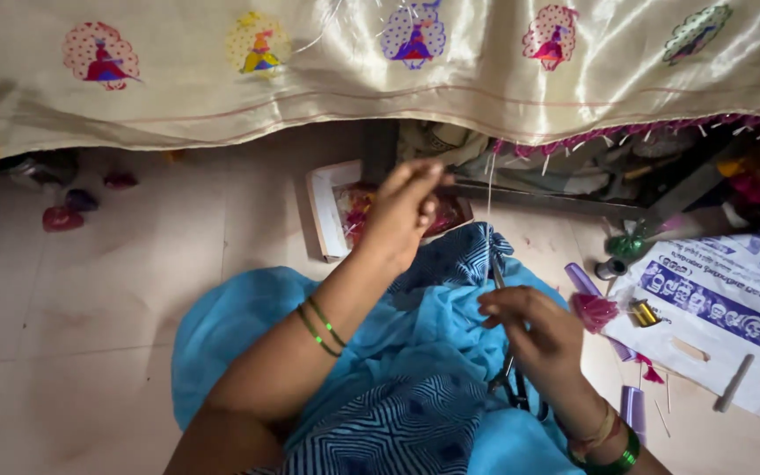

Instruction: Attaching beads and tassels to the edge of a saree fabric.

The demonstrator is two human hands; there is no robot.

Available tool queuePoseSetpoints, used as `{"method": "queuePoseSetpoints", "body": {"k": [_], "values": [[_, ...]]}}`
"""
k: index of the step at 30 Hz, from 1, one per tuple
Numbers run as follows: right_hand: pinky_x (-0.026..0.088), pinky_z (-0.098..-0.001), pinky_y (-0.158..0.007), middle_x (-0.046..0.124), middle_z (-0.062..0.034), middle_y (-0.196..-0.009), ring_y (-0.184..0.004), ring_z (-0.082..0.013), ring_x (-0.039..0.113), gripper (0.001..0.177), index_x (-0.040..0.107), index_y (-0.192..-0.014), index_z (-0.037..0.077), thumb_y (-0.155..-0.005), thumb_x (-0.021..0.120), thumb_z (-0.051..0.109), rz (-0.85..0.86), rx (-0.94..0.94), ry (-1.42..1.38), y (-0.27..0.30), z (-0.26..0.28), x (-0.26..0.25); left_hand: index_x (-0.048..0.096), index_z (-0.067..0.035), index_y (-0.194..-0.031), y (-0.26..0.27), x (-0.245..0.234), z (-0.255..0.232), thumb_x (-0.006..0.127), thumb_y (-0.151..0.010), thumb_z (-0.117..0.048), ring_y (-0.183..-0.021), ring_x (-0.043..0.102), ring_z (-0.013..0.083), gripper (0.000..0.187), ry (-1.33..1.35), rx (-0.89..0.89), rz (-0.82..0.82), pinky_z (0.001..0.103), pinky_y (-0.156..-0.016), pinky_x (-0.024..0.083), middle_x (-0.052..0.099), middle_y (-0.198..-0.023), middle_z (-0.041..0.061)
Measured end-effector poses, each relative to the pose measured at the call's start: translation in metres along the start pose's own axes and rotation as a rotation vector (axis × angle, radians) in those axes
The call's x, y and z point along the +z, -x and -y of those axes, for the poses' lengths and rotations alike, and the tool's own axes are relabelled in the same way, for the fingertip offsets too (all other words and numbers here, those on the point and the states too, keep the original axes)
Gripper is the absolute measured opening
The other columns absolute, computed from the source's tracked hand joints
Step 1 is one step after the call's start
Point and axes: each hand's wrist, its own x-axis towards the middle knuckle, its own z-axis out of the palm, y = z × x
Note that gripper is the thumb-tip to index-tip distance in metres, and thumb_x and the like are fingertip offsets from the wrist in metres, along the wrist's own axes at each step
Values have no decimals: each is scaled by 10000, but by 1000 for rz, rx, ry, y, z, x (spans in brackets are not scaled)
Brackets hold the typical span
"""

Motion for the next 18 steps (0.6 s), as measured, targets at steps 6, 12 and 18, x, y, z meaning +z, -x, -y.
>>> {"method": "queuePoseSetpoints", "body": {"k": [6,12,18], "values": [[631,-273,-803,701,-111,-1066,-893,-159,728,154,711,-1083,-24,-955,642,-75,-182,122,-46,-35,42,6,589,-19,-1269,52,21,-30,527,-1111,-340,-1048,628,229,363,596,-67,46,350,-919,499,650,-1242,183],[550,-255,-830,632,-102,-1060,-934,-151,650,121,729,-1079,-35,-968,685,-58,-188,84,-22,-53,59,23,527,-19,-1417,81,52,-61,388,-1162,-419,-1449,480,341,495,778,-4,268,452,-1200,422,521,-1520,244],[615,-314,-859,656,-93,-1010,-915,-173,698,69,681,-1058,-58,-992,658,-55,-230,222,-362,-49,52,19,579,0,-1327,76,25,-39,444,-1183,-342,-1193,620,258,395,758,-9,240,383,-1072,504,637,-1333,227]]}}
